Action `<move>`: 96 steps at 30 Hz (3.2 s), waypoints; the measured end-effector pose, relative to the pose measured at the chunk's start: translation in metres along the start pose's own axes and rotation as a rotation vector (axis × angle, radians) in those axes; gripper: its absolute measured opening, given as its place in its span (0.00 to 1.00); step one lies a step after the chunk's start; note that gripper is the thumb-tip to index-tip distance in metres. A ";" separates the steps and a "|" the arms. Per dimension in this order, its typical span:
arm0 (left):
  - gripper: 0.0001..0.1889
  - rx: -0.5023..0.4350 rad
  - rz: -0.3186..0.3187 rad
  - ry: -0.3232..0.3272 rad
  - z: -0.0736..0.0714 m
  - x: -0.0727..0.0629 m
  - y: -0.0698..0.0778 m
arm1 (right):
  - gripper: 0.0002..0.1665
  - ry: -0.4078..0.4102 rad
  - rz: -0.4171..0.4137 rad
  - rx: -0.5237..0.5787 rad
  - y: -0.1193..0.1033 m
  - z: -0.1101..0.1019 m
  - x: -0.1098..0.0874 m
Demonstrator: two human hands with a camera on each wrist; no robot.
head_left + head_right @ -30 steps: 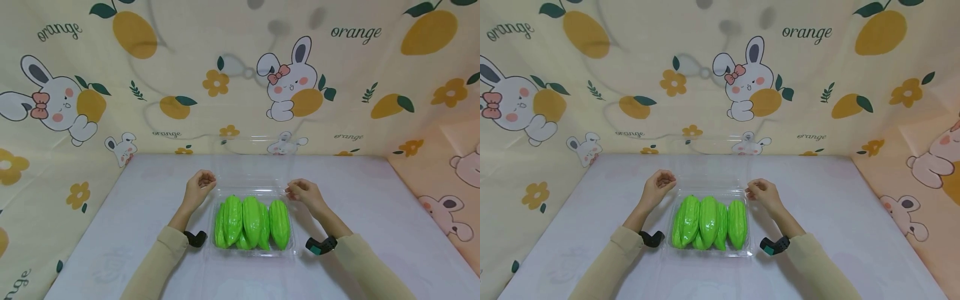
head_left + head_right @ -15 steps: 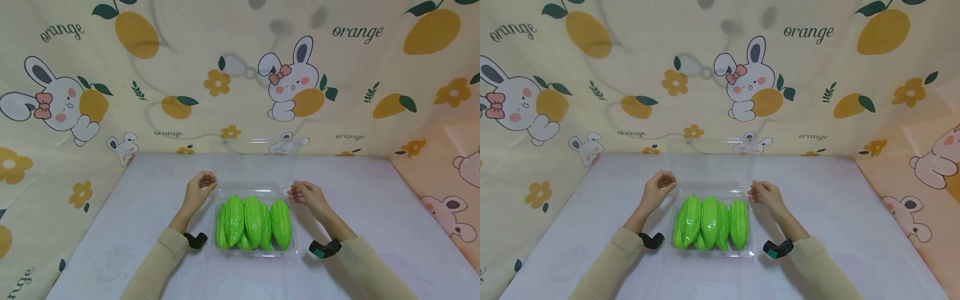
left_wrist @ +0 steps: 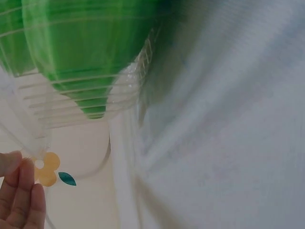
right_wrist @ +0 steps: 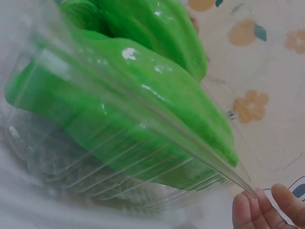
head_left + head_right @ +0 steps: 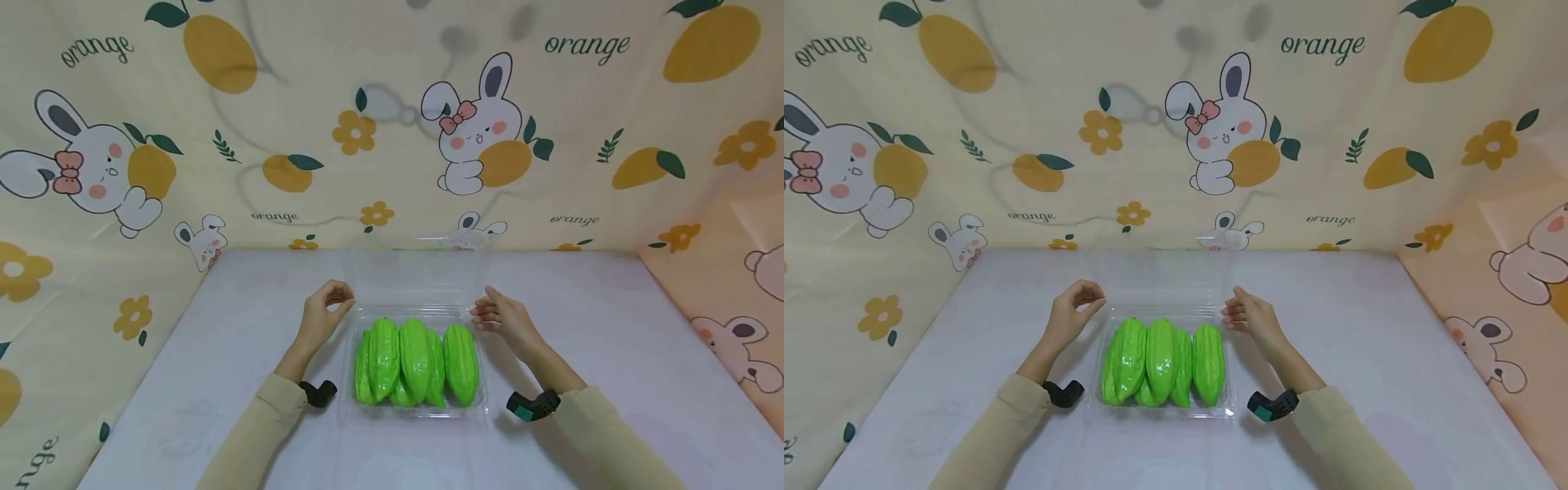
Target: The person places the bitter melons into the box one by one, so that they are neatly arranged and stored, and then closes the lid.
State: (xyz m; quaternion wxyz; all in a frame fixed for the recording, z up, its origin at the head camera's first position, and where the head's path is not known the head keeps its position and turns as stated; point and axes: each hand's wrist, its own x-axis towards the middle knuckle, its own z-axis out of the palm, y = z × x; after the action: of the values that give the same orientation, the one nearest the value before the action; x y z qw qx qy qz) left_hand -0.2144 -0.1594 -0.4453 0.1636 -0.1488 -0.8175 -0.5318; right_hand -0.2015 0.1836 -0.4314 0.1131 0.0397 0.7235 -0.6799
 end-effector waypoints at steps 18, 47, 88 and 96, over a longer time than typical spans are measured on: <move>0.05 0.052 0.046 0.001 0.001 -0.002 0.002 | 0.33 -0.006 0.033 0.034 -0.003 0.001 -0.002; 0.06 -0.033 -0.036 0.083 0.009 -0.004 0.003 | 0.23 -0.007 0.030 0.171 -0.003 -0.003 0.003; 0.28 -0.358 -0.442 -0.105 0.006 -0.008 0.023 | 0.29 -0.050 -0.045 0.190 0.005 -0.005 -0.001; 0.27 -0.371 -0.436 -0.191 0.001 -0.007 0.019 | 0.30 -0.076 -0.056 0.206 0.006 -0.007 -0.002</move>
State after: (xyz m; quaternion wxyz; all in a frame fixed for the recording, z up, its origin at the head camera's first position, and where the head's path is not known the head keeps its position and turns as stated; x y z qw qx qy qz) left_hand -0.1999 -0.1519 -0.4333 -0.0620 -0.0464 -0.7308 -0.6782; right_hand -0.1986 0.1909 -0.4359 0.1166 0.0050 0.6459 -0.7544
